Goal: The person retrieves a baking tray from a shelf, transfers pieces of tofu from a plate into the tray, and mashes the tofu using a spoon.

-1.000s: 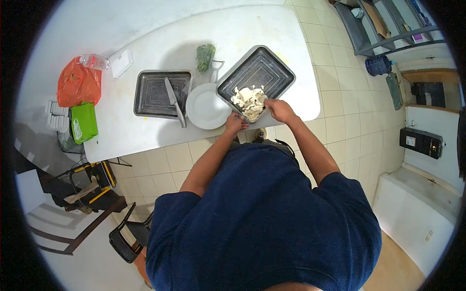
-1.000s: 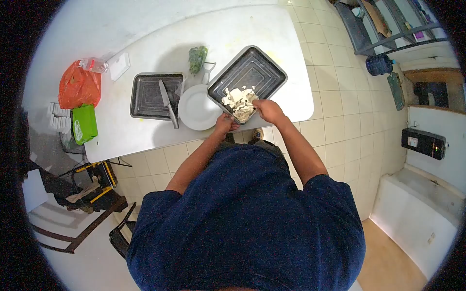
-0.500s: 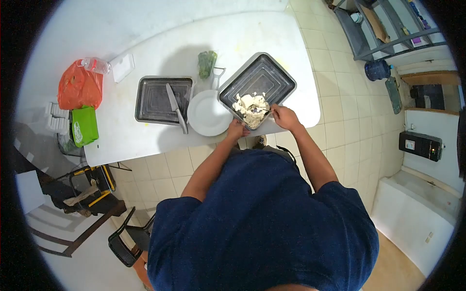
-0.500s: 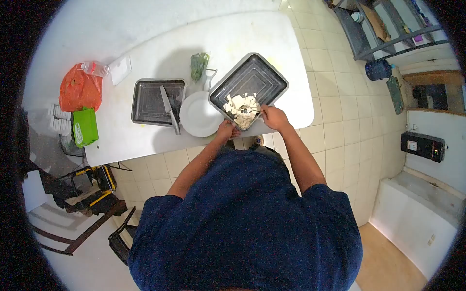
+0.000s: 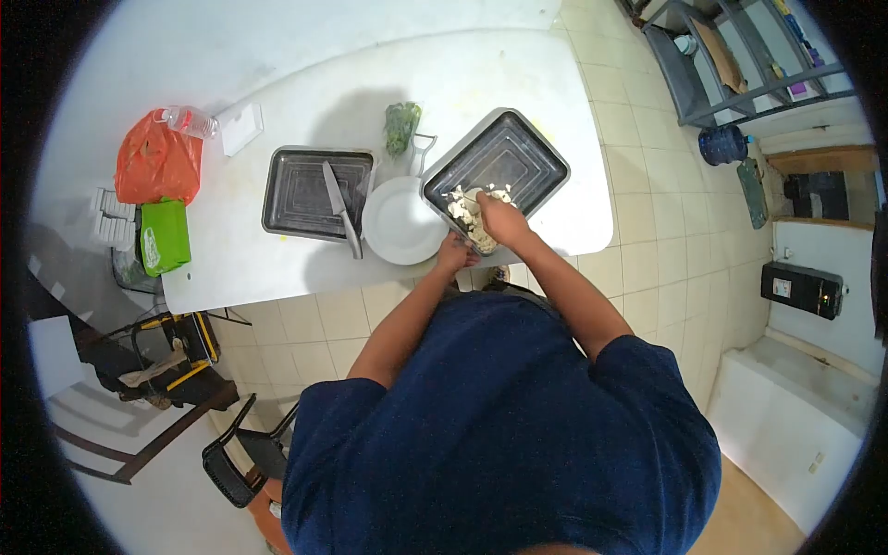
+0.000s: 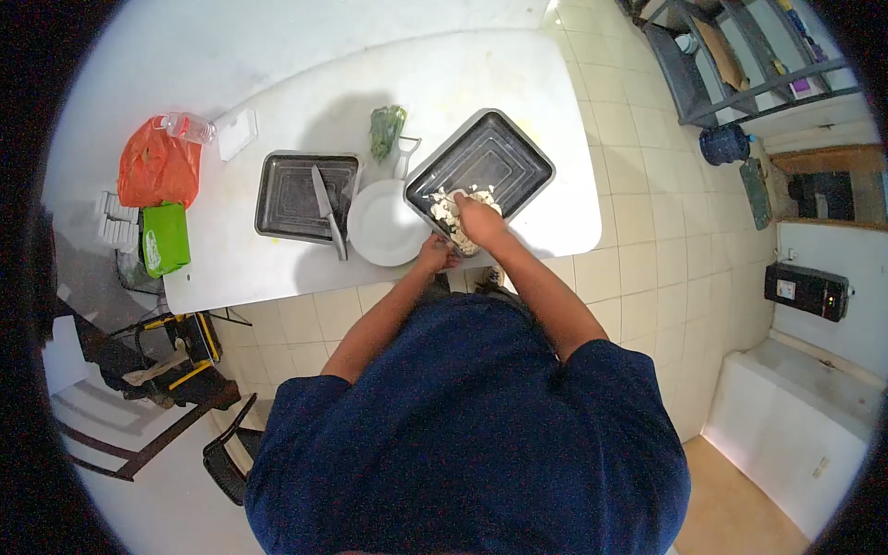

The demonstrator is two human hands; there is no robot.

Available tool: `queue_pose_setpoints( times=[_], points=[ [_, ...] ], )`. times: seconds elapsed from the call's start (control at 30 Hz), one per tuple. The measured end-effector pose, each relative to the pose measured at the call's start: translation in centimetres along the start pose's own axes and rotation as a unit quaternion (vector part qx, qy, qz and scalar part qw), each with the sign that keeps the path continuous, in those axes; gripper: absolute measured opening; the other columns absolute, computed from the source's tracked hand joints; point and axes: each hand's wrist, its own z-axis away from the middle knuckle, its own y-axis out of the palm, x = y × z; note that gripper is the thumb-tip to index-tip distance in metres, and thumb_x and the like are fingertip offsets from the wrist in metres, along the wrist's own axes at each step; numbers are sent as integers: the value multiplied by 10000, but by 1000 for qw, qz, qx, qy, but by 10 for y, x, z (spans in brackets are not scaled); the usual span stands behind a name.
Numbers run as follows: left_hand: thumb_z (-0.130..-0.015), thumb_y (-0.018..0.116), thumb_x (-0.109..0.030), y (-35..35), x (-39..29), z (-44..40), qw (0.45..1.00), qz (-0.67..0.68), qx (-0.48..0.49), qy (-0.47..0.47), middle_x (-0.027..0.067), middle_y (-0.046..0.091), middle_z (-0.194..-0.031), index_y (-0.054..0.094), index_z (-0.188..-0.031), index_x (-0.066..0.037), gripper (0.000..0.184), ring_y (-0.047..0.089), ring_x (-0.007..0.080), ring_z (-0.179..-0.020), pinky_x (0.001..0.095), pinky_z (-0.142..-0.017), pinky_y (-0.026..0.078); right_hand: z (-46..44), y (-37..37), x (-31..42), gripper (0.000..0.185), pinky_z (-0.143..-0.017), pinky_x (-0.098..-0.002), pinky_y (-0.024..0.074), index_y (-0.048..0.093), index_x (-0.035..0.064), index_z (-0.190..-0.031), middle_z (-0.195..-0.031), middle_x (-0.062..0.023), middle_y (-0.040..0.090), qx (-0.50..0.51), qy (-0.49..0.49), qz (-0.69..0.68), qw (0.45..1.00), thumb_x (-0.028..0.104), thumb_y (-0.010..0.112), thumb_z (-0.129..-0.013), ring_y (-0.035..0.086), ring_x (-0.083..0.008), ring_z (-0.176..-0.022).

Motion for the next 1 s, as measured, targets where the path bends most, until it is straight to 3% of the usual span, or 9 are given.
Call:
queue_pose_setpoints(
  times=[0.27, 0.3, 0.4, 0.47, 0.6, 0.7, 0.9, 1.0],
  points=[
    [-944, 528, -116, 2, -2, 6, 999, -30, -13, 5, 100, 651, -797, 448, -1121, -106, 194, 660, 203, -612, 325, -499, 533, 25, 21, -24, 334, -734, -472, 518, 501, 79, -1182, -1062, -220, 618, 87, -28, 54, 994, 71, 441, -853, 640, -387, -868],
    [-942, 528, -112, 3, 0, 7, 999, -43, -14, 9, 98, 648, -792, 451, -1116, -106, 191, 657, 201, -609, 325, -498, 531, 33, 32, -41, 345, -736, -471, 518, 521, 94, -1188, -1058, -212, 621, 33, -65, 36, 997, 72, 445, -852, 640, -388, -867],
    [-943, 527, -111, -1, 3, -2, 998, -62, -13, 14, 97, 647, -813, 456, -1117, -104, 188, 659, 212, -627, 340, -514, 537, 57, 16, -54, 363, -739, -460, 523, 515, 86, -1179, -1068, -206, 608, 82, -30, 67, 994, 37, 457, -824, 643, -372, -892],
    [-954, 524, -124, -2, 7, -7, 999, -52, -3, 9, 106, 658, -874, 453, -1137, -100, 198, 674, 244, -677, 368, -548, 559, 70, 4, -61, 336, -749, -464, 518, 521, 83, -1138, -1098, -194, 607, 60, -12, 53, 997, 21, 448, -816, 632, -377, -897],
    [-934, 540, -113, 3, -2, 3, 999, -27, -15, -10, 104, 646, -848, 473, -1101, -91, 181, 645, 191, -641, 305, -514, 516, 82, -20, -66, 205, -728, -489, 500, 535, 73, -1057, -984, -195, 629, -4, 31, 9, 999, 109, 458, -871, 622, -394, -848],
    [-934, 542, -114, 8, -14, 14, 997, -66, -25, -6, 109, 646, -876, 476, -1101, -81, 183, 648, 192, -661, 305, -532, 522, 79, -28, -57, 155, -705, -495, 492, 549, 72, -1002, -935, -184, 635, -40, 7, -4, 999, 150, 478, -888, 620, -393, -817],
    [-933, 545, -119, 6, -11, 10, 997, -71, -25, -5, 108, 651, -856, 466, -1085, -61, 180, 656, 200, -669, 313, -528, 527, 76, -7, -45, 129, -672, -491, 490, 570, 81, -974, -837, -182, 641, 3, 40, -11, 999, 156, 527, -878, 615, -401, -765],
    [-937, 543, -126, 7, -9, 10, 998, -63, -25, -7, 110, 659, -851, 456, -1067, -65, 168, 662, 200, -671, 313, -523, 514, 88, 24, -60, 208, -684, -499, 499, 587, 116, -1058, -845, -184, 652, -47, 15, -12, 999, 162, 492, -879, 632, -383, -777]
  ],
)
